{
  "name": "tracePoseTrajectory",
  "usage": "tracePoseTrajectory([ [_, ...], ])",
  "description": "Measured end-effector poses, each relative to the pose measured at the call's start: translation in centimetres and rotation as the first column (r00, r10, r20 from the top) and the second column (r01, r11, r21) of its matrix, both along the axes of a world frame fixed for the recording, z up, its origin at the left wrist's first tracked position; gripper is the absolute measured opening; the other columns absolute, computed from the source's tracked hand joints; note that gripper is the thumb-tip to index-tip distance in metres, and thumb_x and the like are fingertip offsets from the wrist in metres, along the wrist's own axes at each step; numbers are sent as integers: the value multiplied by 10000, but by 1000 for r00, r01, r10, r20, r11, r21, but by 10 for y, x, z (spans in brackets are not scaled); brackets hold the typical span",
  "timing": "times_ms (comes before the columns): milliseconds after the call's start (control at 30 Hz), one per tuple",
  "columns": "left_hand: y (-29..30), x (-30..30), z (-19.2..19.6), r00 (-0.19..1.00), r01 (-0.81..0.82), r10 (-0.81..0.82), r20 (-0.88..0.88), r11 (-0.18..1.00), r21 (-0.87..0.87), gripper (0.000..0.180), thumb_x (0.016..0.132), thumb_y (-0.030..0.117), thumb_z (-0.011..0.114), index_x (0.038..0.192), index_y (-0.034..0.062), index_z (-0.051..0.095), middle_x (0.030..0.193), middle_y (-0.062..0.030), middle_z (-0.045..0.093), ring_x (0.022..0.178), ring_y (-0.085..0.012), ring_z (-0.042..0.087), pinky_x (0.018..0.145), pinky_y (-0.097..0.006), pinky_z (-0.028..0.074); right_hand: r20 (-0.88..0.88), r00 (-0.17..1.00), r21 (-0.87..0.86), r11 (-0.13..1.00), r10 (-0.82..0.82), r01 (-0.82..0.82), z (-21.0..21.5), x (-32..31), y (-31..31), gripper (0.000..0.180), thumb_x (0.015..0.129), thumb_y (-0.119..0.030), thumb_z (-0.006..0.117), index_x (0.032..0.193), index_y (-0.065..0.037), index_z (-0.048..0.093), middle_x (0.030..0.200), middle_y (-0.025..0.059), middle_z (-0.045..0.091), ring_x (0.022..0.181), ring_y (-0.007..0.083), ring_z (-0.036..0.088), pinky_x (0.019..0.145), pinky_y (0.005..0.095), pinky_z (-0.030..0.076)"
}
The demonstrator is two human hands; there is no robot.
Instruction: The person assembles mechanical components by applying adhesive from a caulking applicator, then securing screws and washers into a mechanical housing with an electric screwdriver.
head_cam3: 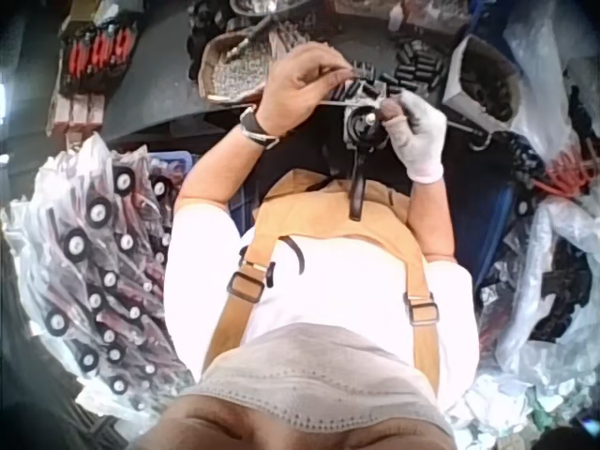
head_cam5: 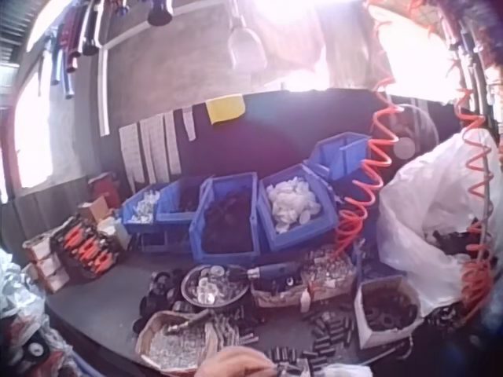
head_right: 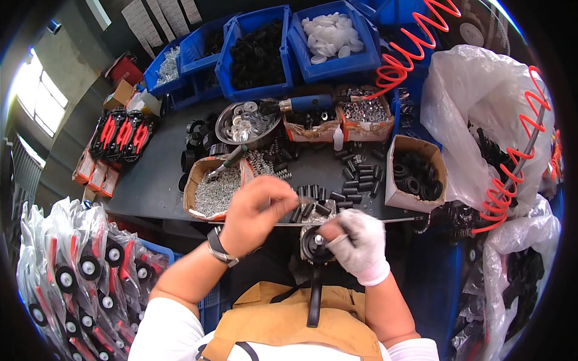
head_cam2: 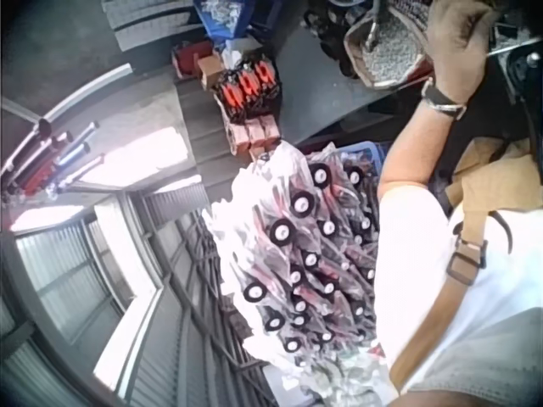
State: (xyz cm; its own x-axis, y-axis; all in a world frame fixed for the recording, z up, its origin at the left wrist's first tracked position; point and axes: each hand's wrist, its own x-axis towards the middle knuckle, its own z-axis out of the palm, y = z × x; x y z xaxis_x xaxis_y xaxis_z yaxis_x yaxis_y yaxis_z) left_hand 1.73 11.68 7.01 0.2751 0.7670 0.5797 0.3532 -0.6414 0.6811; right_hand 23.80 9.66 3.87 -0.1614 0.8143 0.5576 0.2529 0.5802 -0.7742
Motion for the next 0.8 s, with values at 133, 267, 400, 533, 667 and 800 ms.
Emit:
tracePoseTrajectory([
  [133, -33, 5, -24, 872, 67, 314, -375, 683, 728, 283, 670, 102, 703, 946, 167, 711, 1008, 44, 669, 710, -153, 467, 613, -276, 400, -8, 984, -59, 982, -180, 179, 47, 5, 41, 325, 952, -217, 591, 717, 3, 543, 569, 68, 489, 511, 90, 446, 477, 287, 356],
  [267, -32, 12, -39, 851, 98, 382, -359, 557, 825, 267, 694, 109, 677, 951, 174, 704, 1002, 55, 657, 732, -131, 455, 603, -255, 390, 555, 699, 339, 890, -452, 306, 59, 21, 169, 256, 915, -244, 566, 866, -5, 643, 829, 228, 645, 825, 406, 629, 739, 472, 493],
  [400, -32, 12, -46, 881, 126, 257, -398, 683, 720, 252, 729, 112, 674, 979, 142, 674, 1012, 28, 639, 738, -144, 481, 630, -281, 401, 981, 92, 97, 846, -170, 525, 37, 44, 258, 308, 811, -52, 610, 1106, -27, 691, 1165, 206, 647, 1090, 321, 635, 918, 418, 526],
  [533, -61, 10, -42, 963, -82, 131, 234, 975, -205, 440, 725, 48, 737, 1101, 28, 509, 1052, -142, 498, 979, -275, 495, 861, -373, 435, 994, 92, 8, 854, -66, 520, 35, 26, 258, 319, 853, -94, 579, 1149, -17, 670, 1209, 193, 633, 1110, 334, 624, 917, 426, 526],
  [667, -60, 19, -12, 1000, 8, -6, 15, 995, -96, 499, 779, 81, 754, 1207, 26, 504, 1217, -168, 506, 1125, -303, 517, 977, -382, 418, 990, 104, 24, 827, -99, 561, 27, 23, 260, 313, 868, -98, 553, 1145, -8, 668, 1213, 200, 627, 1121, 337, 617, 923, 431, 522],
  [800, -50, 56, -26, 980, -135, 130, -153, 991, -21, 530, 795, 213, 762, 1233, 3, 550, 1193, -208, 570, 1164, -381, 527, 1020, -444, 407, 978, 130, 74, 854, -164, 515, 39, 14, 247, 292, 830, -62, 588, 1101, 0, 676, 1131, 229, 649, 1053, 353, 641, 897, 425, 533],
])
